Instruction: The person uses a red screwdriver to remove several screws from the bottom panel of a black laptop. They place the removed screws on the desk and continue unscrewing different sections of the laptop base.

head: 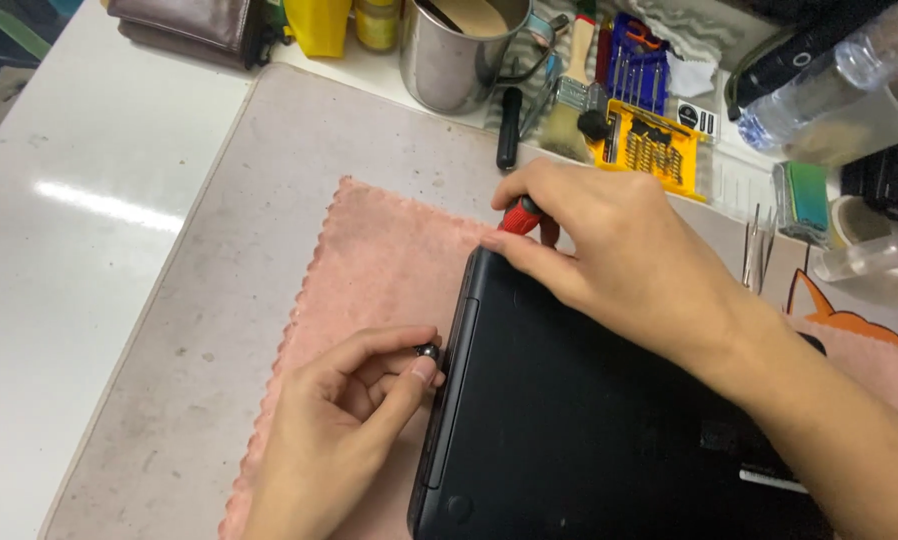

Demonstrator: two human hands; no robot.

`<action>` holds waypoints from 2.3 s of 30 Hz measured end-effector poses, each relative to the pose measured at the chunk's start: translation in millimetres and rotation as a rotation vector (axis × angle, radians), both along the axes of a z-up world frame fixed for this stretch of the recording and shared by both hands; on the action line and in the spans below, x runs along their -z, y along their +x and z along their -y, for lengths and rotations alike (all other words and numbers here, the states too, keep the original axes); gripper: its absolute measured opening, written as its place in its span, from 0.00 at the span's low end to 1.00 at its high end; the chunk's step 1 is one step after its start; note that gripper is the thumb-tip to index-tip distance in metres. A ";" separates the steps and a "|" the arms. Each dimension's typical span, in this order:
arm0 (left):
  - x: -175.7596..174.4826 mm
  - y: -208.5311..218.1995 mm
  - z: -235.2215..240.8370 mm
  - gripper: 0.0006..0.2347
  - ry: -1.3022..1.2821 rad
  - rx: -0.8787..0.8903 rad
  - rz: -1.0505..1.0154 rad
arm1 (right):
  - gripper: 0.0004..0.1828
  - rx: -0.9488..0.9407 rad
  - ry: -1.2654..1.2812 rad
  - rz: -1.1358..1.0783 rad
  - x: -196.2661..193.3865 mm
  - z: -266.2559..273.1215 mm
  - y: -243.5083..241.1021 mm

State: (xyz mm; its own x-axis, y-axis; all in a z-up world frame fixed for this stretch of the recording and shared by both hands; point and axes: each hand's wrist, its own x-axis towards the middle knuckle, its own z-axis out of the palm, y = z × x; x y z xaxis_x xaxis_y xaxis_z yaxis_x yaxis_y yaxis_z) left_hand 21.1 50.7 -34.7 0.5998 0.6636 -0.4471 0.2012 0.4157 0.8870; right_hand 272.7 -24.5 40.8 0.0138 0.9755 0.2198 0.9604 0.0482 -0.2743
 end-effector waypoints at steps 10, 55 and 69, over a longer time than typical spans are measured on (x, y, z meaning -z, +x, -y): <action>-17.1 13.8 -27.4 0.14 0.127 0.050 -0.030 | 0.33 0.325 -0.296 0.283 -3.3 -11.5 -6.1; -0.2 89.9 -94.6 0.07 0.178 0.482 0.197 | 0.18 0.263 -0.554 0.175 -19.2 -28.5 -22.5; -17.8 88.3 -92.5 0.12 0.172 0.389 0.102 | 0.26 0.232 -0.507 0.285 -15.5 -26.4 -15.1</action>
State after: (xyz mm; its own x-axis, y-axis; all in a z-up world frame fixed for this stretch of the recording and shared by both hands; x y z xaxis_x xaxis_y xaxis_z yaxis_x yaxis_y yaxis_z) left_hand 109.4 143.3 -17.0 0.8554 0.4388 -0.2751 0.2213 0.1705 0.9602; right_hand 257.7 2.0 56.3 0.2464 0.9381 -0.2436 0.9692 -0.2389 0.0602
